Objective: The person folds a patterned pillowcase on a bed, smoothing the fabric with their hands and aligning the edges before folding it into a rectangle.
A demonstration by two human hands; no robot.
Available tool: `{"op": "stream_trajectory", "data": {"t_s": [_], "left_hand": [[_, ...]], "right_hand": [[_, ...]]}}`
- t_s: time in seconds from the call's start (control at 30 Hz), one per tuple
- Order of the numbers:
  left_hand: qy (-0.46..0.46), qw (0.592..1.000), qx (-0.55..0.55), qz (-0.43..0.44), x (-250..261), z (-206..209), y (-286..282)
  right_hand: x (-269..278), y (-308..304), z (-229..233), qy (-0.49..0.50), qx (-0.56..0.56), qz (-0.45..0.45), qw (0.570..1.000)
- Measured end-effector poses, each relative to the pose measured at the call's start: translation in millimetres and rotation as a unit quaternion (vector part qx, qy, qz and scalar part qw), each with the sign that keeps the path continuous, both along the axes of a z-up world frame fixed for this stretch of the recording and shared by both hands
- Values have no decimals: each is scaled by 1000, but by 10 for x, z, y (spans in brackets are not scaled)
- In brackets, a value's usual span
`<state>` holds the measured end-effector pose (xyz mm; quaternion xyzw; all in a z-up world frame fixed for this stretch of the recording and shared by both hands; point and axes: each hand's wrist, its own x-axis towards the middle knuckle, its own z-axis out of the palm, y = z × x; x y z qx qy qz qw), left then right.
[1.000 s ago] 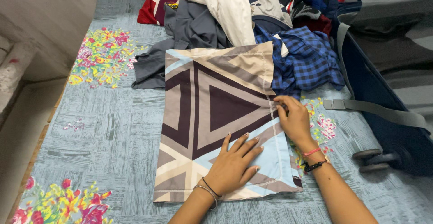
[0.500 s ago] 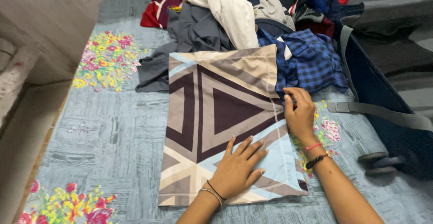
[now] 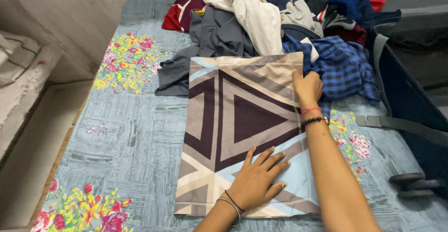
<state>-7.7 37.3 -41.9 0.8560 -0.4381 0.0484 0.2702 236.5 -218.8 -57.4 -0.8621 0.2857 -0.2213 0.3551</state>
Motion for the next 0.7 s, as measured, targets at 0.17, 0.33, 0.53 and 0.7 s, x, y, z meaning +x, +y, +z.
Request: {"op": "stream_trajectory", "data": {"t_s": [0.17,0.33,0.53,0.7], "left_hand": [[3,1000,12,9,-9,-45,-12],[0,1000,-7,-17,49,-32,42],[30,999,-20,-7,349,-7,112],[-8,988,-59,144,1179,-99,46]], "right_hand": [[193,313,-117,-89,50,-112,989],[-122,402,-487,-260,-50,-42,963],[-198,338,-394,-307,-149,-38,939],[-273,415,-199,-288,-198,-24,937]]}}
